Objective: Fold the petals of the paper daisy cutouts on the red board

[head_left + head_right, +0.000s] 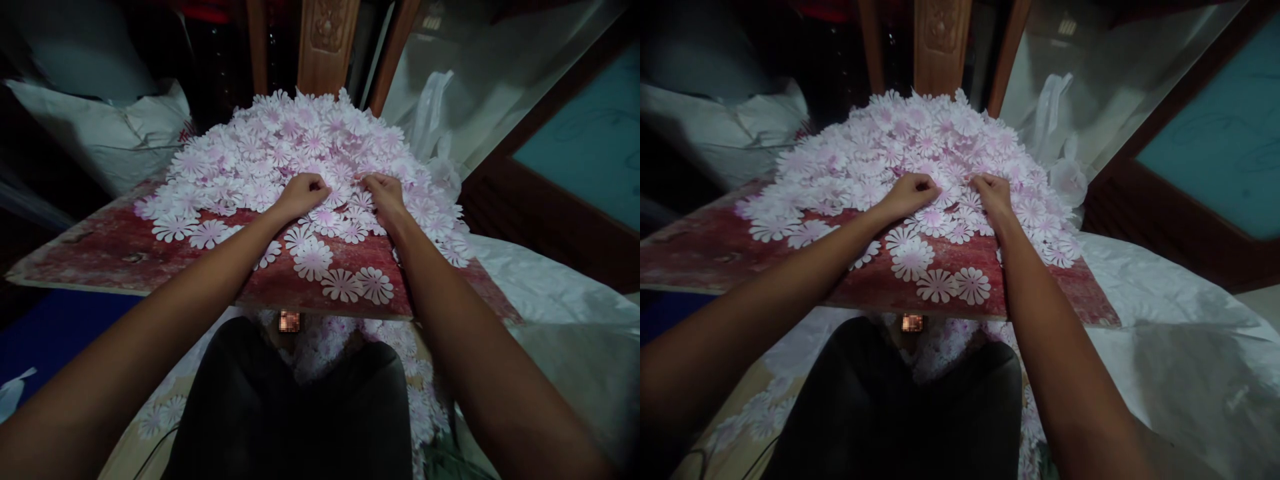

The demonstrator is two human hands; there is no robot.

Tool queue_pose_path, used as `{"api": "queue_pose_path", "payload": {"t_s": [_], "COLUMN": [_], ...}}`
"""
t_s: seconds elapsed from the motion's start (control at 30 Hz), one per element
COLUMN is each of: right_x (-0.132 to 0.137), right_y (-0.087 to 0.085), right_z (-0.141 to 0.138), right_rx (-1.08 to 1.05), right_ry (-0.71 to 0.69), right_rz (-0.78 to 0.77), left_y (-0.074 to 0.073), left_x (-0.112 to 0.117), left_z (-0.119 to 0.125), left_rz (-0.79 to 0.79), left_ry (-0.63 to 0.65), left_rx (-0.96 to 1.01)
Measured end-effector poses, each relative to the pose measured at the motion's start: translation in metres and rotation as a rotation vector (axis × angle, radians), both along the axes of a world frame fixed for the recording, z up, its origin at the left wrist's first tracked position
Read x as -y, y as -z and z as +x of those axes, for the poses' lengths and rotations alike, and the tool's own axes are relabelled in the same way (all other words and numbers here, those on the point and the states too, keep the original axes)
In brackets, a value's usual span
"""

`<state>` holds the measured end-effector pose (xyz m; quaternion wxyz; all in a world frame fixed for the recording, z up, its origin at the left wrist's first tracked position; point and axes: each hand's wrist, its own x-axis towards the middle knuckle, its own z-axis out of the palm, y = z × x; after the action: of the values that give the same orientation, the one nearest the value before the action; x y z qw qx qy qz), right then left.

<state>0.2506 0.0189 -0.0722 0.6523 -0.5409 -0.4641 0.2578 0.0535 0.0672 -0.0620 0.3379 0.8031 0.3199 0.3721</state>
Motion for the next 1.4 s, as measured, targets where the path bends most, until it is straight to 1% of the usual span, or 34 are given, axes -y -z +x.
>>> {"api": "queue_pose_path", "payload": {"t_s": [0.17,0.4,0.57,0.8,1.07,1.4], "right_x": [-0.0011,-0.0013,-0.0002,0.0015,0.0030,0.0050], "right_y": [0.0018,0.0030,0.0016,-0.0001,-0.0028,-0.0042], "right_z": [0.0031,0.0051,0.0036,0.0026,0.0020,0.0006], "right_rx": [0.005,0.003,0.004,0.045,0.054,0.028], "right_ry": [-0.032,-0.014,-0.041,-0.032,-0.049,-0.059], "right_rz": [-0.009,-0.023,-0.027,0.035,0.001,-0.004], "left_y": [-0.0005,0.0017,0.0015,-0.0013,-0.0018,-0.0007], "left_x": [0.0006,-0.0013,-0.0010,0.0021,0.0026,0.0024], "left_z": [0.0000,-0.0011,-0.0007,-0.0016,-0.0011,-0.0015], "left_rz": [0.001,0.010,0.007,-0.006,-0.013,0.002], "left_ry": [-0.004,-0.004,-0.007,-0.003,-0.005,0.005], "left_rx": [-0.007,-0.002,-0.011,-0.019,-0.007,-0.012]}}
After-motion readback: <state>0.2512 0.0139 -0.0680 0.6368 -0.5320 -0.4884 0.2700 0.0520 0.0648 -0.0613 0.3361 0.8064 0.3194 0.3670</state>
